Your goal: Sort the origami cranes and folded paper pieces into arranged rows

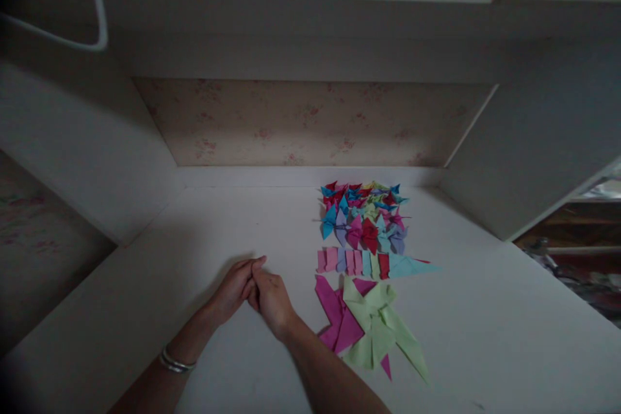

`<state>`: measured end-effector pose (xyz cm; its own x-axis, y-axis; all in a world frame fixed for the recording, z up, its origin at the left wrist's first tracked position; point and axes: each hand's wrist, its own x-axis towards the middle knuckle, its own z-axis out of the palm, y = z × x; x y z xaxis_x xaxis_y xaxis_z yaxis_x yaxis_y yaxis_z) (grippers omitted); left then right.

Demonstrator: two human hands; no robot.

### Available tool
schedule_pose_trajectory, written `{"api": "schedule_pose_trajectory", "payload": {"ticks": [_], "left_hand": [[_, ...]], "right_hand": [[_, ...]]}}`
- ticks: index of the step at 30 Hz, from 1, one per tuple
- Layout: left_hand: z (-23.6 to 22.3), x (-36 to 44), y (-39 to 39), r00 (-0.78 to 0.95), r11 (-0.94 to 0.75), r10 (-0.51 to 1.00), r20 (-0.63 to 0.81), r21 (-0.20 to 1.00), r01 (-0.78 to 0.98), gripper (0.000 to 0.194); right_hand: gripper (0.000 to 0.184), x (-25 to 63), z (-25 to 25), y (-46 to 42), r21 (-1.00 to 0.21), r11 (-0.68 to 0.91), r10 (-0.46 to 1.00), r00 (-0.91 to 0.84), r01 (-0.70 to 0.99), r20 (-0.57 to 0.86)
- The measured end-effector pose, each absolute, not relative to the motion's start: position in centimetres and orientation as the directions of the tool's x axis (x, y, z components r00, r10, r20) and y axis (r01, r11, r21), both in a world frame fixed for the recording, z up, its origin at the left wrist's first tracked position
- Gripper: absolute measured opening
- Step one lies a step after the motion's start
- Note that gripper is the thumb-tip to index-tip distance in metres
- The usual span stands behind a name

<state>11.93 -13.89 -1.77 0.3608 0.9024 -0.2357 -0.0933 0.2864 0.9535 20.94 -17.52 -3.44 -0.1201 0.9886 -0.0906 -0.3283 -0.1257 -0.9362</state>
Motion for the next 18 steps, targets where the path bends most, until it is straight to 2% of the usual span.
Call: {"api": "schedule_pose_trajectory", "payload": {"ticks": [18], "left_hand": [[-1.5,11.9,-14.0,0.350,0.273,0.910,-0.224,0.957,-0.099,0.049]], "right_hand": [[0.068,21.2,-2.4,-17.7,-0.938,-0.132,0.987,-0.129,-0.320,-0.095]]}}
